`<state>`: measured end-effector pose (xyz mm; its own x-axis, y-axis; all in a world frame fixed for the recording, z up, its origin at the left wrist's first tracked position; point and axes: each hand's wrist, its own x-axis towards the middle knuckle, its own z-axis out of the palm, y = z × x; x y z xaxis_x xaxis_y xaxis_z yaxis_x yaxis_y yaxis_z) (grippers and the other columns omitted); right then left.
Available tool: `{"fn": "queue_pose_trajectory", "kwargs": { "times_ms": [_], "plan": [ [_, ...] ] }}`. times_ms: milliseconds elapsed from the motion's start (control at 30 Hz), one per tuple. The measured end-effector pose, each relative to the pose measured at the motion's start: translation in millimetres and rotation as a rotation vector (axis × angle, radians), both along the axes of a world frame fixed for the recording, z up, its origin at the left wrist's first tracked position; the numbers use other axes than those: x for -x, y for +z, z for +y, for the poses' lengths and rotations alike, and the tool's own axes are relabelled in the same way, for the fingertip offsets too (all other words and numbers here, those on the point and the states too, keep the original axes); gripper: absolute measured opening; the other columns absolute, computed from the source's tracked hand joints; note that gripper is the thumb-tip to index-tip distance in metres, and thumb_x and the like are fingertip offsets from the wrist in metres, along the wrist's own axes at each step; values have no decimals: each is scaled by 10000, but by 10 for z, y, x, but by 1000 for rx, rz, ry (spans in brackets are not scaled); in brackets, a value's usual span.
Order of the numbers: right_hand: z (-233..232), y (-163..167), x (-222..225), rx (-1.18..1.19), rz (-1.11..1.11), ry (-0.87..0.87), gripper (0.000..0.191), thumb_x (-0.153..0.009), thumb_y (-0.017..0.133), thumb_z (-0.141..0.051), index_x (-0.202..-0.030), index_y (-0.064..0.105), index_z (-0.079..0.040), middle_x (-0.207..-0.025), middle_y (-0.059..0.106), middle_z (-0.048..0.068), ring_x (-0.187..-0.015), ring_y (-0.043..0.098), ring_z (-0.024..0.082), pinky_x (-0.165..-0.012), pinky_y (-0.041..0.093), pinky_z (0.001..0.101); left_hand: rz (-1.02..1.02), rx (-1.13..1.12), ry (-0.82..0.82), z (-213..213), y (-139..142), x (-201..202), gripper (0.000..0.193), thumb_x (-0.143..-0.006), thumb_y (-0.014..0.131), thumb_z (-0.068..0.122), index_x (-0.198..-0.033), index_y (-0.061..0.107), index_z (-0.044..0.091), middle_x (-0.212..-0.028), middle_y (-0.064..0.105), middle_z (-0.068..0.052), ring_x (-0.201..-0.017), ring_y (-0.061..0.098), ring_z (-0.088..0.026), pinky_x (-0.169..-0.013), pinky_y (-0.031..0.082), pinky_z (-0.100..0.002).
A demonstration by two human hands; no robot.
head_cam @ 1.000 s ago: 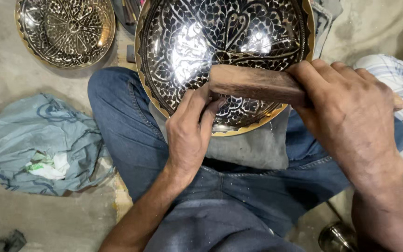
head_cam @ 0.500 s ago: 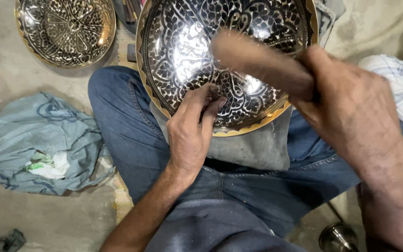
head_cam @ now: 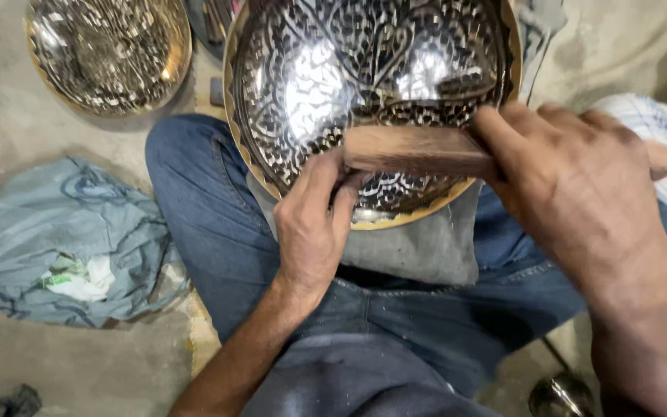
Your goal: The person is hammering a metal bowl with a wooden mallet to create intricate patterns. They hold the bowl steady with one hand while striking it with the other.
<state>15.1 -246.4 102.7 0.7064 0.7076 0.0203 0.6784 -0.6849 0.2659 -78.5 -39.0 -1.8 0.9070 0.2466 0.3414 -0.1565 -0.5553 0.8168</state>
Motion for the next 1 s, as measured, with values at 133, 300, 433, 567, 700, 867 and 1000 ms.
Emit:
{"fn": "queue_pose_trajectory", "kwargs": {
  "times_ms": [133, 300, 433, 567, 700, 867, 1000],
  "plan": [
    [-50, -24, -2, -177, 100, -79, 254, -931, 762, -193, -1075, 604, -56, -786, 669, 93, -681, 682, 216, -644, 581, 371, 10, -17, 10, 3, 8, 1, 293, -972, 722, -4, -1243, 618, 33, -1042, 696, -106, -921, 742, -235, -776, 608, -362],
    [-70, -31, 2, 3, -19, -61, 162, -966, 708, -202, -993, 593, -91, -698, 641, 56, -610, 655, 170, -633, 581, 360, -3, 5, -13, 5, 48, -12, 314, -991, 688, 14, -1294, 604, 27, -1076, 696, -110, -923, 736, -230, -773, 616, -359],
    [-42, -31, -8, -172, 180, -122, 211, -948, 712, -215, -1008, 573, -67, -737, 639, 81, -630, 652, 217, -570, 547, 361, 5, -15, 14, 1, 63, 1, 270, -992, 720, 30, -1245, 624, 30, -1056, 694, -115, -922, 728, -256, -771, 590, -387],
    [-57, -40, 7, -63, 74, -86, 239, -970, 705, -277, -1070, 561, -114, -754, 630, 48, -685, 669, 193, -682, 566, 379, 19, -22, 24, 4, 21, -2, 307, -977, 709, 10, -1268, 612, 8, -1052, 690, -121, -917, 731, -257, -766, 592, -379],
    [-99, -58, 41, -200, 162, -146, 272, -947, 763, -235, -1025, 565, -66, -756, 650, 81, -649, 667, 244, -572, 559, 391, -33, -22, 18, 3, -22, -6, 304, -993, 730, 32, -1270, 605, 32, -1097, 706, -112, -956, 742, -245, -790, 603, -376],
    [-92, -74, 11, -245, 118, -118, 250, -953, 728, -196, -1100, 590, -49, -843, 673, 112, -693, 689, 238, -614, 572, 389, 18, -1, 33, -11, -25, -21, 299, -987, 736, 50, -1262, 619, 39, -1048, 712, -103, -902, 747, -211, -732, 611, -344],
    [-55, -44, 51, -259, 165, -141, 324, -868, 804, -186, -1069, 595, -43, -824, 679, 114, -732, 706, 290, -663, 588, 410, -27, 19, 14, 1, 8, -8, 299, -1001, 710, 33, -1284, 613, 41, -1079, 713, -101, -944, 750, -218, -769, 614, -352]
  ]
}}
